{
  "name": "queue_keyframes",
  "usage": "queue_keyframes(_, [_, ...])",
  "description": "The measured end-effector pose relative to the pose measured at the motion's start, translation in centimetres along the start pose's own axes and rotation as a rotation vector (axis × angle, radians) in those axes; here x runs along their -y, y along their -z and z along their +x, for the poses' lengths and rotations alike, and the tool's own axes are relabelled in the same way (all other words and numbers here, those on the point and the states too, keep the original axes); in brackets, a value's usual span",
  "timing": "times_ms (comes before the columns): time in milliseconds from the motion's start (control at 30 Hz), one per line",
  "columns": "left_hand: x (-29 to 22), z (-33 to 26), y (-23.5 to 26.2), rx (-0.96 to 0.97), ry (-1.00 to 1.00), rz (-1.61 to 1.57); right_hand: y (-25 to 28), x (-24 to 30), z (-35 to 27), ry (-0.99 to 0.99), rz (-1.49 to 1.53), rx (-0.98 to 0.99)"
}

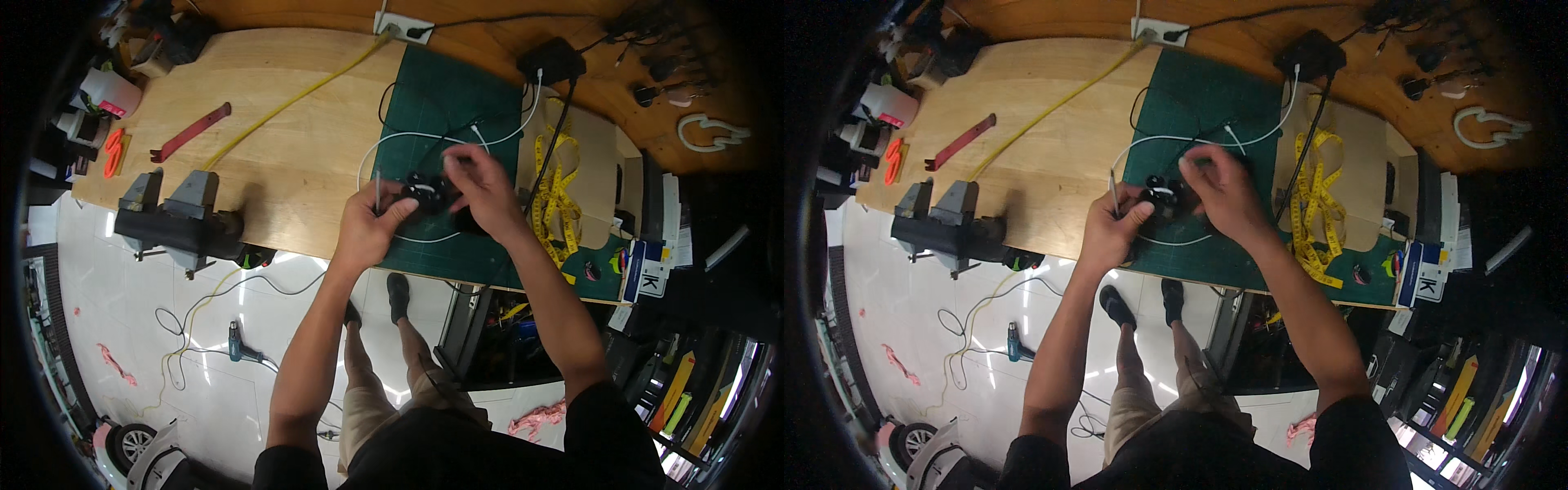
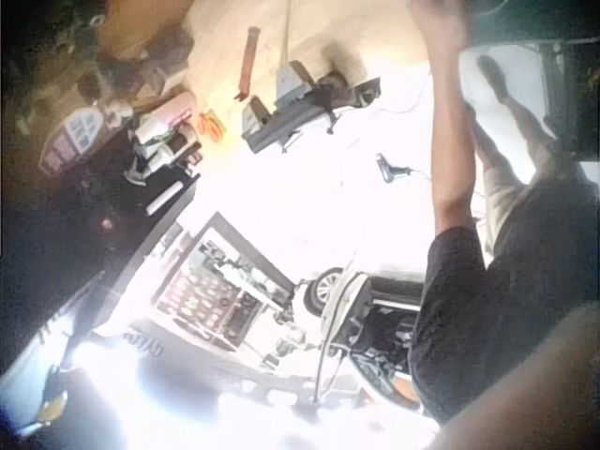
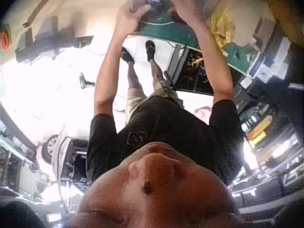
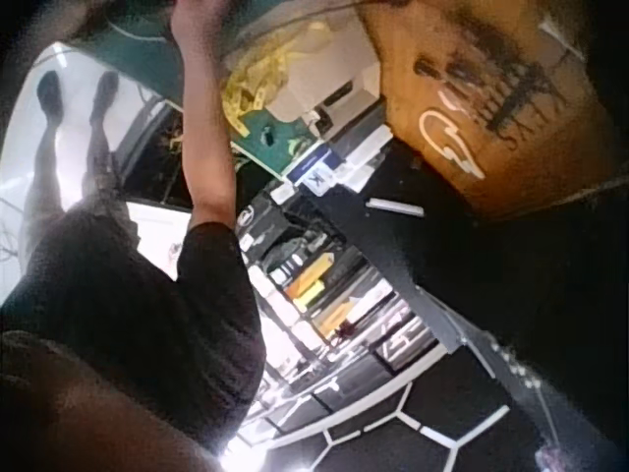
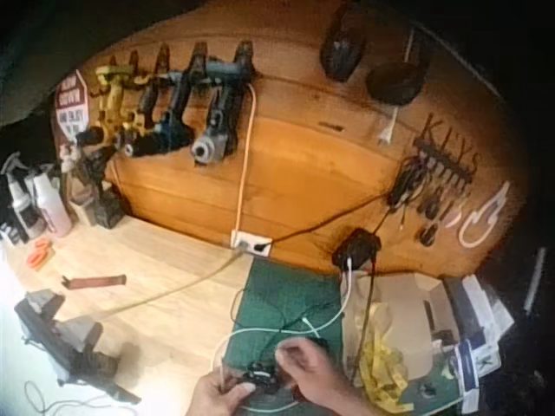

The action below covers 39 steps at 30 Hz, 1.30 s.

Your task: The person removes a black plastic trim piece from the wheel arch of a white car using a screwdriver and pliers. They pry the trim loose, pull it off, and then use pliers to remove retaining clips from the wheel well area.

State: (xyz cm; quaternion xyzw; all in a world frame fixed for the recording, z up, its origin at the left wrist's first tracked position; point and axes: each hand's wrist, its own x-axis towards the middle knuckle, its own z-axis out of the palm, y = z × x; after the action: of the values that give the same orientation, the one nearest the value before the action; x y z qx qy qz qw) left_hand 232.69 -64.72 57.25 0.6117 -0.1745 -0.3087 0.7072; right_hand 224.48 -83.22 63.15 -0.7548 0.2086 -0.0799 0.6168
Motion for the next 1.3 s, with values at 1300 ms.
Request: queue_keyframes(1300, [0.4,0.2,-0.5,-0.076,0.122,0.067,7.5,15.9,-8.6,0.926,-0.592,0.574])
